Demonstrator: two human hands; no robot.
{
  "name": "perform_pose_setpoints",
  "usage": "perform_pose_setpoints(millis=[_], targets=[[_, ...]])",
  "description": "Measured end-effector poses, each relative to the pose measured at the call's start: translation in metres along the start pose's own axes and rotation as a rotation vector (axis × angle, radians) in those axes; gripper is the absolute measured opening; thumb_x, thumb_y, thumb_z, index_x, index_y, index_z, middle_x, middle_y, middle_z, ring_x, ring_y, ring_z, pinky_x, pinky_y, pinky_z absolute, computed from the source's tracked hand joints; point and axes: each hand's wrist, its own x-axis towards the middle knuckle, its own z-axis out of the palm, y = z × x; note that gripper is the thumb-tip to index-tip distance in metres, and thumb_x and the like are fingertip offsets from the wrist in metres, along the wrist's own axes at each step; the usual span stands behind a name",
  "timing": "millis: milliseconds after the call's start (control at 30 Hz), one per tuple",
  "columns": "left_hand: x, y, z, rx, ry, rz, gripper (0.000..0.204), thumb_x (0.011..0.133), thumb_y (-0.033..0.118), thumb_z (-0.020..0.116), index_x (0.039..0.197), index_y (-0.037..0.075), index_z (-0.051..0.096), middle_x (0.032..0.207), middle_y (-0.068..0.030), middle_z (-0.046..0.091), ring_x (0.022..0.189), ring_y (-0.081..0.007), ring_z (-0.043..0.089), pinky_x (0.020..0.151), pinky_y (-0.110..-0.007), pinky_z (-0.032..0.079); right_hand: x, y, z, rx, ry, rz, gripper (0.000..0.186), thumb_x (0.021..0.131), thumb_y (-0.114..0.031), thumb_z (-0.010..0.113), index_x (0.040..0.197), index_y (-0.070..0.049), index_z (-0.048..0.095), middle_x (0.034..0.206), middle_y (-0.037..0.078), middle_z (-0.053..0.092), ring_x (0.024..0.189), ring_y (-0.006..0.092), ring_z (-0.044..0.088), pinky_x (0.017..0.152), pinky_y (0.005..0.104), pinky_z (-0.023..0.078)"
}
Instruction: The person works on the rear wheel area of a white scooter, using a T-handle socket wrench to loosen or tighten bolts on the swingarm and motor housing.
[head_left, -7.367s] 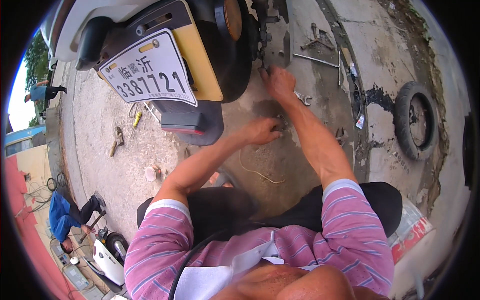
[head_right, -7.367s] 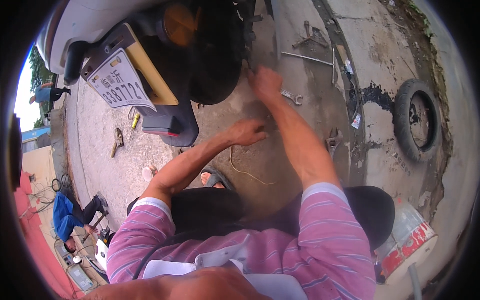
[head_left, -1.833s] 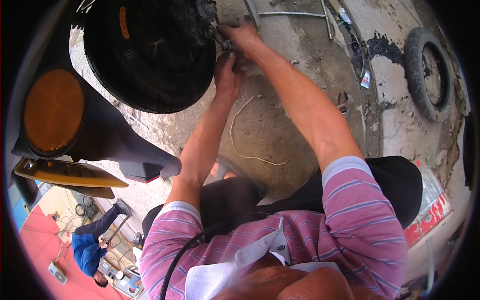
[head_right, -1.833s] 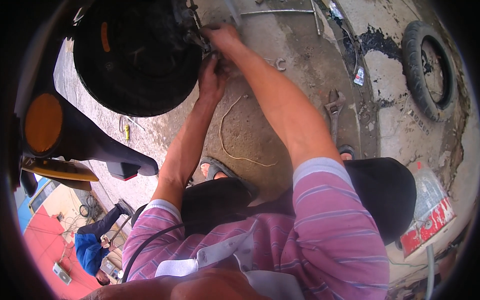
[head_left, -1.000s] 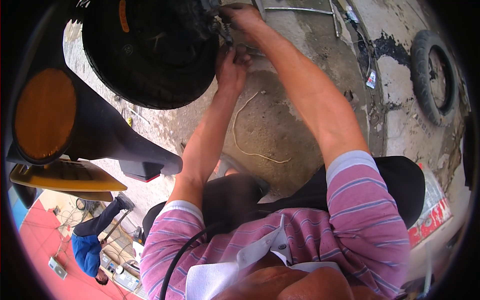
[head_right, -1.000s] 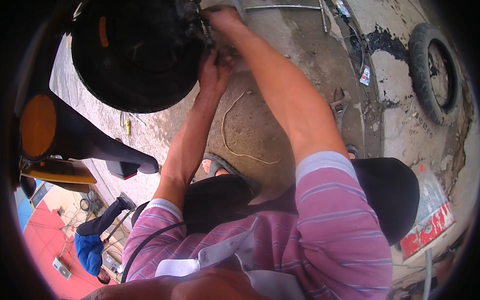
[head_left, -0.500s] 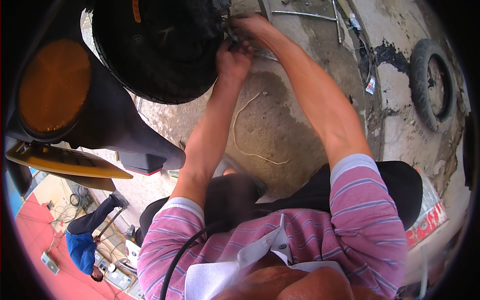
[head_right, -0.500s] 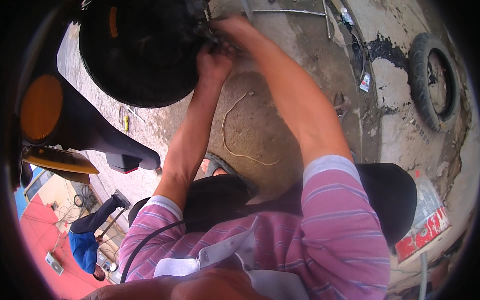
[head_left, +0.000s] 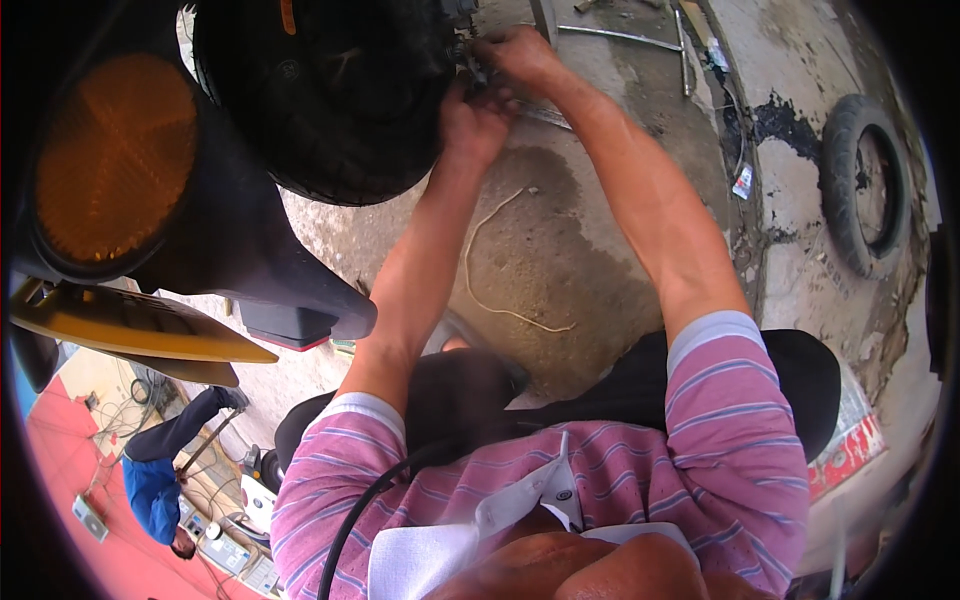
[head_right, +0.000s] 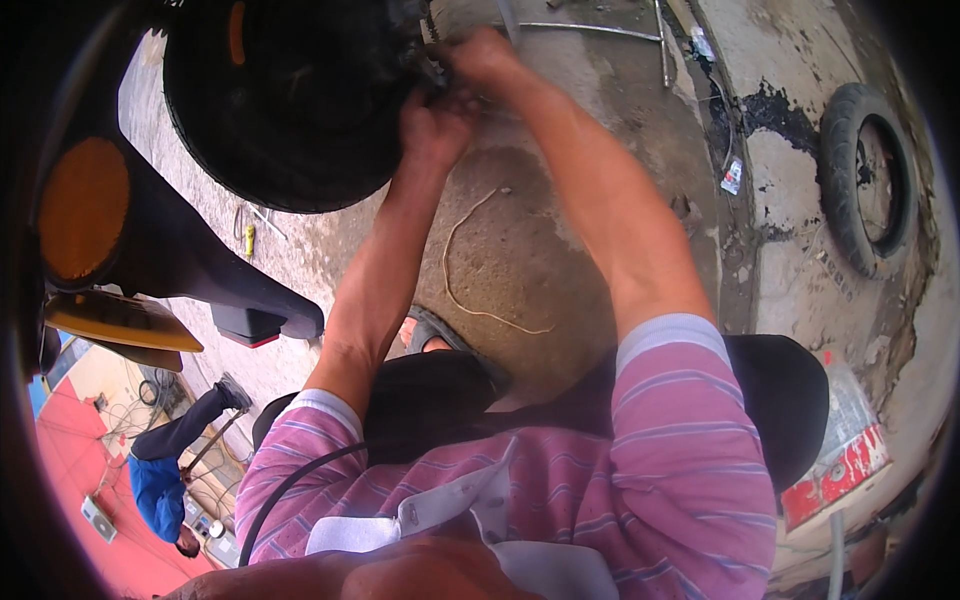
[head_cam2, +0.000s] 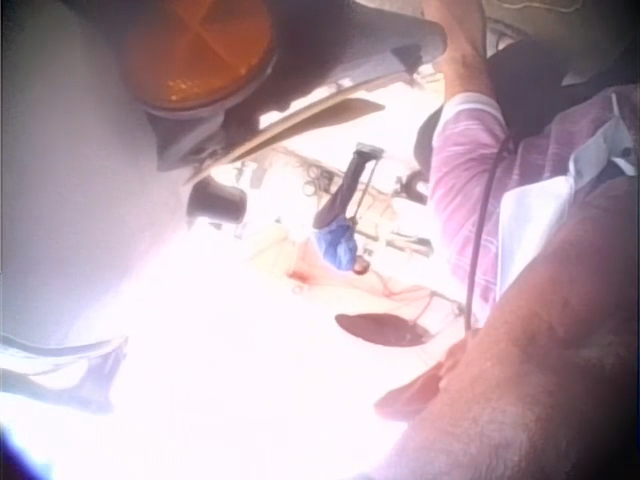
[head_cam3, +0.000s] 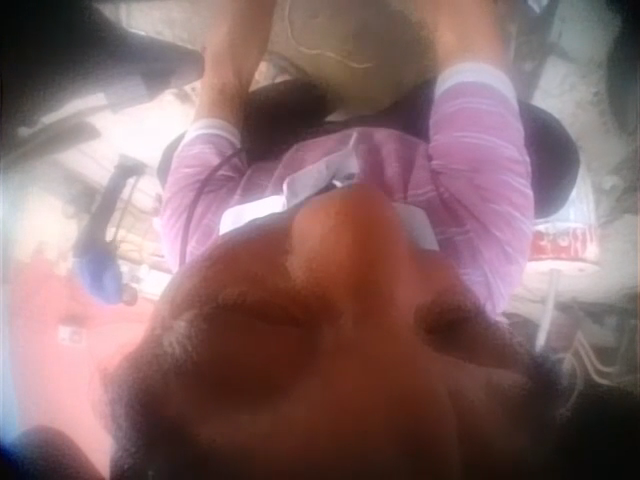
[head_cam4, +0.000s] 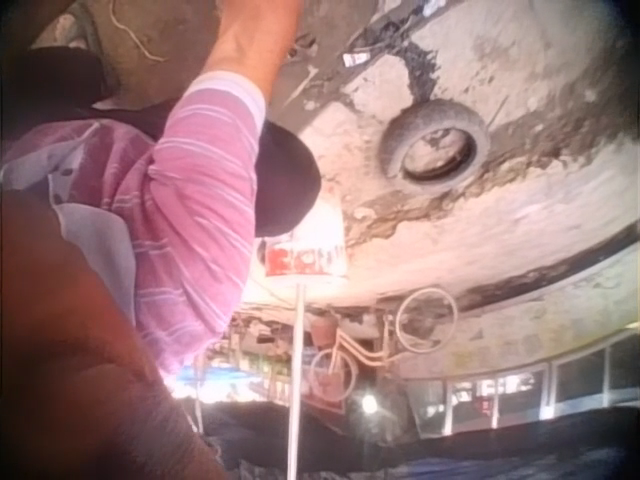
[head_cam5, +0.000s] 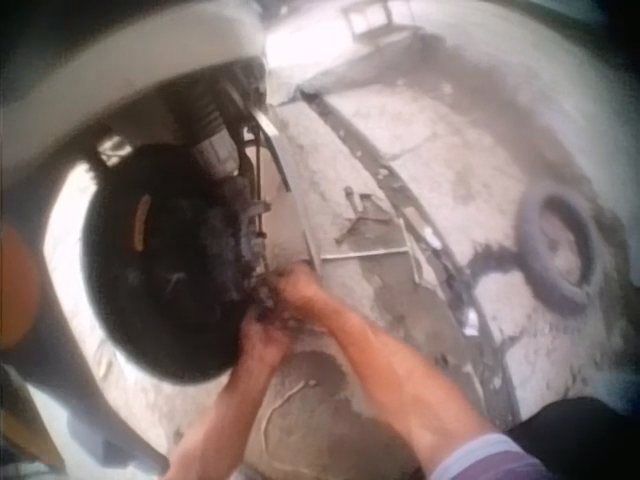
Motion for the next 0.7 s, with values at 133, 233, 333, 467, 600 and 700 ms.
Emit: perform_pose_setpoints(millis=[133, 233, 333, 467, 600, 700], targets=[[0.002, 0.0, -0.002, 0.012, -0.033, -0.029, 0.033, 0.1, 0.035, 0.043, 0.108, 0.01, 0.063, 0.089, -0.0076, 0.069, 0.077, -0.0227, 0.058, 0.074, -0.038, 0.047, -0.001, -0.001, 0.001, 0.178, 0.01, 0.07, 0.038, 0.088, -0.038, 0.069, 0.097, -0.001, 0.075, 0.085, 0.01, 0.073, 0.076, 0.0175, 0.067, 0.071, 0.0343, 0.054], [0.003, 0.001, -0.005, 0.061, -0.009, -0.062, 0.035, 0.101, 0.037, 0.042, 0.106, 0.01, 0.064, 0.087, -0.0069, 0.068, 0.077, -0.0226, 0.058, 0.073, -0.038, 0.047, -0.001, -0.004, 0.002, 0.24, 0.003, 0.178, 0.04, 0.088, -0.038, 0.071, 0.098, 0.001, 0.075, 0.087, 0.011, 0.074, 0.077, 0.0175, 0.067, 0.072, 0.0338, 0.054], [0.004, -0.004, -0.003, 0.091, 0.076, -0.029, 0.036, 0.101, 0.038, 0.041, 0.104, 0.011, 0.064, 0.087, -0.0065, 0.069, 0.078, -0.0222, 0.059, 0.072, -0.039, 0.047, 0.008, 0.007, 0.004, 0.247, 0.006, 0.139, 0.039, 0.089, -0.036, 0.07, 0.1, 0.001, 0.075, 0.089, 0.011, 0.074, 0.078, 0.0167, 0.066, 0.072, 0.0332, 0.054], [0.004, -0.003, -0.009, 0.056, -0.053, -0.088, 0.033, 0.099, 0.038, 0.043, 0.101, 0.012, 0.065, 0.085, -0.0041, 0.068, 0.076, -0.0212, 0.059, 0.068, -0.039, 0.047, 0.013, 0.011, 0.01, 0.287, -0.051, 0.101, 0.036, 0.09, -0.032, 0.068, 0.101, 0.002, 0.074, 0.087, 0.01, 0.073, 0.076, 0.016, 0.066, 0.071, 0.0328, 0.054], [0.01, 0.0, -0.01, -0.157, -0.144, -0.215, 0.031, 0.096, 0.039, 0.047, 0.094, 0.013, 0.064, 0.081, -0.0025, 0.066, 0.073, -0.019, 0.058, 0.067, -0.037, 0.046, 0.014, 0.013, 0.011, 0.269, -0.122, 0.141, 0.03, 0.093, -0.028, 0.064, 0.088, 0.0, 0.071, 0.074, 0.007, 0.067, 0.059, 0.0143, 0.061, 0.056, 0.0317, 0.052], [0.017, 0.0, -0.018, -0.19, -0.248, -0.23, 0.027, 0.093, 0.038, 0.052, 0.093, 0.013, 0.064, 0.08, -0.0012, 0.064, 0.072, -0.0183, 0.057, 0.067, -0.037, 0.047, 0.012, 0.01, 0.01, 0.281, -0.138, 0.066, 0.028, 0.095, -0.028, 0.062, 0.085, -0.002, 0.067, 0.068, 0.005, 0.062, 0.052, 0.0133, 0.057, 0.047, 0.0301, 0.048]])
